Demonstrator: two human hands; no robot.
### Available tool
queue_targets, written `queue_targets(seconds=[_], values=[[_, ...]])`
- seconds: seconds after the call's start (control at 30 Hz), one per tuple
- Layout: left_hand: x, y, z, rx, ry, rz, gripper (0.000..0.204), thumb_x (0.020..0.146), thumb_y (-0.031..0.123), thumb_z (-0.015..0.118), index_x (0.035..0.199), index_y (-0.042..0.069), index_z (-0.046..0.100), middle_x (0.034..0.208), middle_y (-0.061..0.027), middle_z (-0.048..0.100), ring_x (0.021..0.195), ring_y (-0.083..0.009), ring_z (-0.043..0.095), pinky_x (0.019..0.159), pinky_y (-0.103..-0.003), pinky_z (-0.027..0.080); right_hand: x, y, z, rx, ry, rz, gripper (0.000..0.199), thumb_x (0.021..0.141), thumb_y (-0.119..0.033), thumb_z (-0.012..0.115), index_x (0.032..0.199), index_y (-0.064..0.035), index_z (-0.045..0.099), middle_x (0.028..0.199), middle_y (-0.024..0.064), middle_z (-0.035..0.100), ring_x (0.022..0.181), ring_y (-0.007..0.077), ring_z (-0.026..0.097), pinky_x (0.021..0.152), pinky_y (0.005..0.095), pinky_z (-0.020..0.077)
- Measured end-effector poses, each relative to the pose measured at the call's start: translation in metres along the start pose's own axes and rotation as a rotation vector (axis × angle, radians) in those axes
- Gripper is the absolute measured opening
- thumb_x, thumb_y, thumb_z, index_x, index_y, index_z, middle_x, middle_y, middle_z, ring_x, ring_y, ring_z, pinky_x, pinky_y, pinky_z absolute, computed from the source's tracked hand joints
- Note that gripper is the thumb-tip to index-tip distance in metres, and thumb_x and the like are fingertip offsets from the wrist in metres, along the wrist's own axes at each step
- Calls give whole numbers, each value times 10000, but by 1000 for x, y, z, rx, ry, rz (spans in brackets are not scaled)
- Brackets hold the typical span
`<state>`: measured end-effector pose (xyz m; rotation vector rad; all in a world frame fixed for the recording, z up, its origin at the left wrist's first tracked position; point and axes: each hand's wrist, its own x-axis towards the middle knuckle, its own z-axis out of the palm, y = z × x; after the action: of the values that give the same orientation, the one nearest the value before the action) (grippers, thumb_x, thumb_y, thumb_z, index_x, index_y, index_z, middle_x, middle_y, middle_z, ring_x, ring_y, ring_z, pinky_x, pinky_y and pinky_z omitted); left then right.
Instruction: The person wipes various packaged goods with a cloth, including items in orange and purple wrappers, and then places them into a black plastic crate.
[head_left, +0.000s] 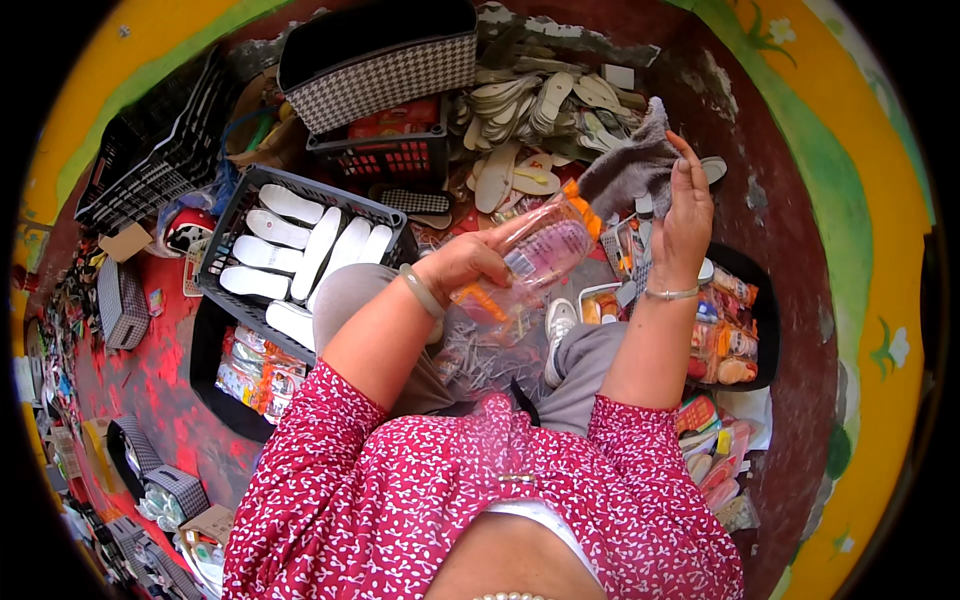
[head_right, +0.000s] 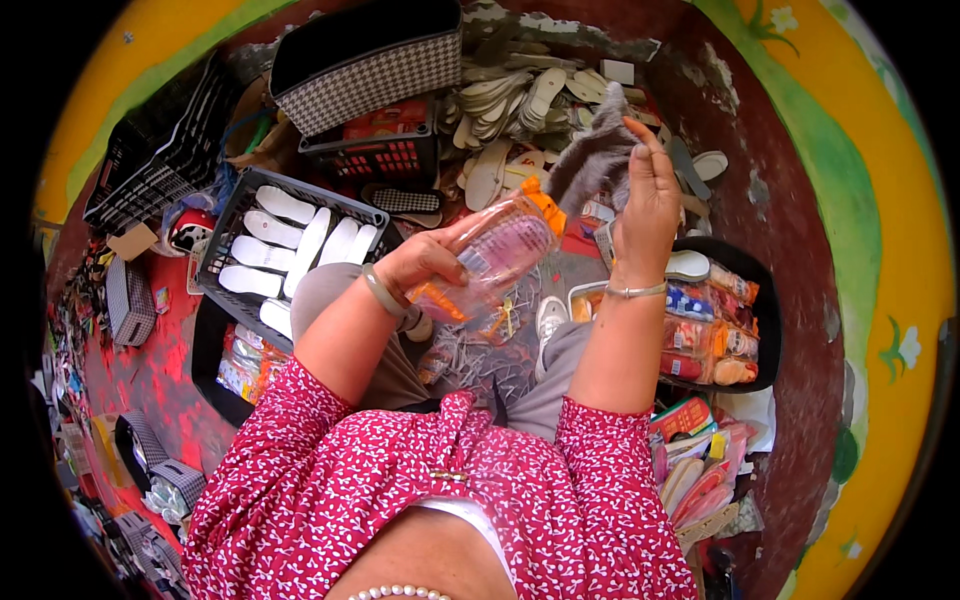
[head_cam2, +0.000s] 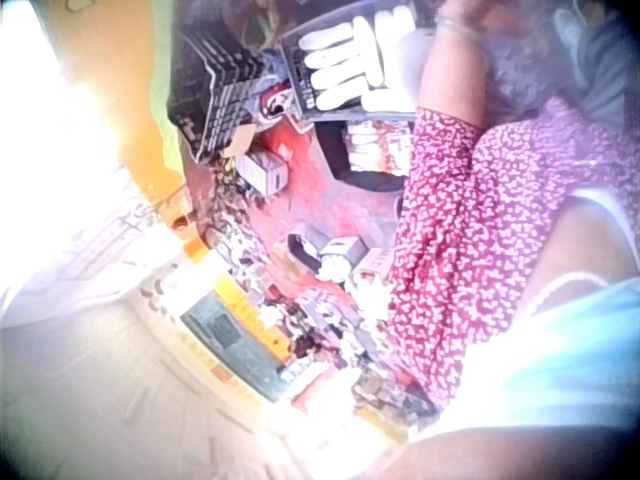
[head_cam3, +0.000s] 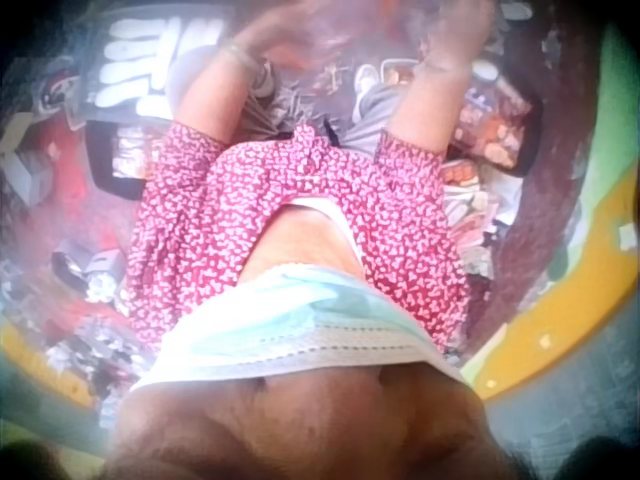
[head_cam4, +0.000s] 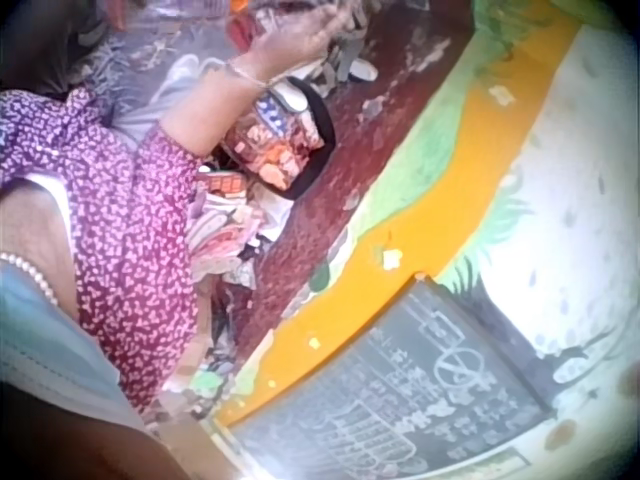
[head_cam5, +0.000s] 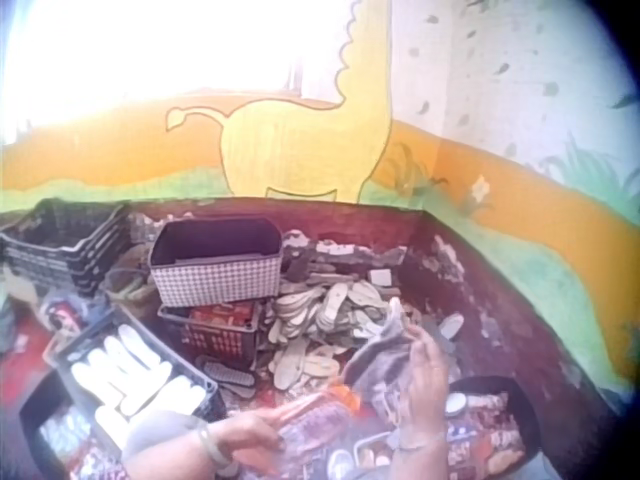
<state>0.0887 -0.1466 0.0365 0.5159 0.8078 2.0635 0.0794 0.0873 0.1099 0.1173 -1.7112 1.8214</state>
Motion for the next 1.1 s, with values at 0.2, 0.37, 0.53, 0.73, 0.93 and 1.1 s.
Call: queue_targets(seconds=[0.2,0.37,0.53,0.73,0.93,1.1], values=[[6,-8,-26,-46,174,-12,938,513,-103,448,1412,26,217,1388,-93,362,1261,-196,388,1014,-291,330,-28,-41,21,-121,-861,-5,262,803,-126,635,1046,-28,638,1171,119,577,1088,174,523,897,332,413],[2,8,-1,-174,90,182,904,520,-98,467,1386,42,251,1309,-146,439,1167,-269,488,978,-394,402,-25,-45,19,-368,-993,46,424,724,-177,721,1105,-34,603,1181,129,565,1126,230,511,945,332,397],[-10,18,13,-165,-30,7,935,502,-142,393,1406,14,216,1354,-124,396,1262,-223,390,1032,-336,307,-26,-24,29,-360,-678,61,729,636,-253,797,1261,-57,476,1213,127,529,1117,235,507,921,311,398],[-15,10,-4,-155,23,-131,920,522,-176,359,1410,30,230,1360,-118,390,1254,-216,391,1011,-337,341,-42,2,38,-142,-753,389,269,754,-140,713,980,-26,622,844,54,636,766,139,594,689,247,458],[-17,15,-6,-173,1,-57,899,578,-216,400,1417,64,238,1368,-113,388,1258,-227,383,1013,-354,335,-48,-5,50,-677,-568,-310,198,807,-214,665,887,-36,625,743,114,595,661,231,595,589,288,445],[-22,22,8,-206,-41,-70,856,638,-222,427,1422,60,229,1400,-123,353,1295,-240,343,1047,-370,283,-43,-4,43,-724,-374,-440,318,794,-318,666,705,-33,558,596,120,516,516,292,506,474,352,402]])
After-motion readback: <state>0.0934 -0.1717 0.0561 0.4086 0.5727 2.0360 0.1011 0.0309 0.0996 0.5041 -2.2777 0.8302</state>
